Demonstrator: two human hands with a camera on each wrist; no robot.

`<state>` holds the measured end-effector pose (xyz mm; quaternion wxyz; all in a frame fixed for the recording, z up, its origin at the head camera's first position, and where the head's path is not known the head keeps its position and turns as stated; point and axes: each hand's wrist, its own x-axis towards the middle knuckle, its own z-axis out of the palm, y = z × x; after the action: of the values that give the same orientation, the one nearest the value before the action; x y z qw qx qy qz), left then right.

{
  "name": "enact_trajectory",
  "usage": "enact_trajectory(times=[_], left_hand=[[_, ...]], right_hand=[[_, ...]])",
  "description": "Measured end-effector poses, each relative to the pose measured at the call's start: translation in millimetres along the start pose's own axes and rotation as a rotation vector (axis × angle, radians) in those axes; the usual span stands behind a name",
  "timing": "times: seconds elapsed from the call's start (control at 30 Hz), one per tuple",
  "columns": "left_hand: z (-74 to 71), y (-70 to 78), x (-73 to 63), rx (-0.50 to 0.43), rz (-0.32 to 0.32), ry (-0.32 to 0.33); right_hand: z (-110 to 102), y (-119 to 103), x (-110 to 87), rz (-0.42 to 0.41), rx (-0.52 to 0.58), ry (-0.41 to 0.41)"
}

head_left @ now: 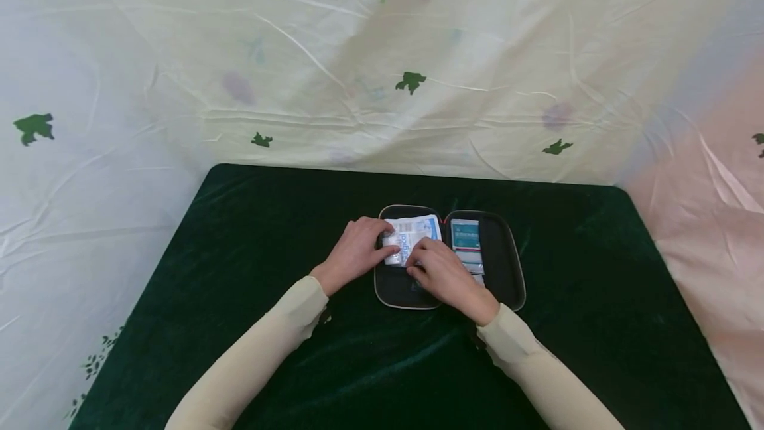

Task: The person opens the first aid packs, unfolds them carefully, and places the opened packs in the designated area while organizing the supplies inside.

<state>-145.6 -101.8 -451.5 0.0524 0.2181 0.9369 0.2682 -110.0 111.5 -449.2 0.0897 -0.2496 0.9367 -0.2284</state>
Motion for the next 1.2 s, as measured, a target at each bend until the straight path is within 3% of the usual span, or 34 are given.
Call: enact_trajectory(times=[0.47, 1.2], left_hand=[[4.7, 0.0, -0.5, -0.096, -0.044, 0.084], [10.0, 1.3, -1.5, -0.059, 0.04, 0.042]], right_hand=[[2, -1, -9.8, -0.017, 0.033, 0.095], [5, 1, -9.2, -0.037, 0.053, 0.13]])
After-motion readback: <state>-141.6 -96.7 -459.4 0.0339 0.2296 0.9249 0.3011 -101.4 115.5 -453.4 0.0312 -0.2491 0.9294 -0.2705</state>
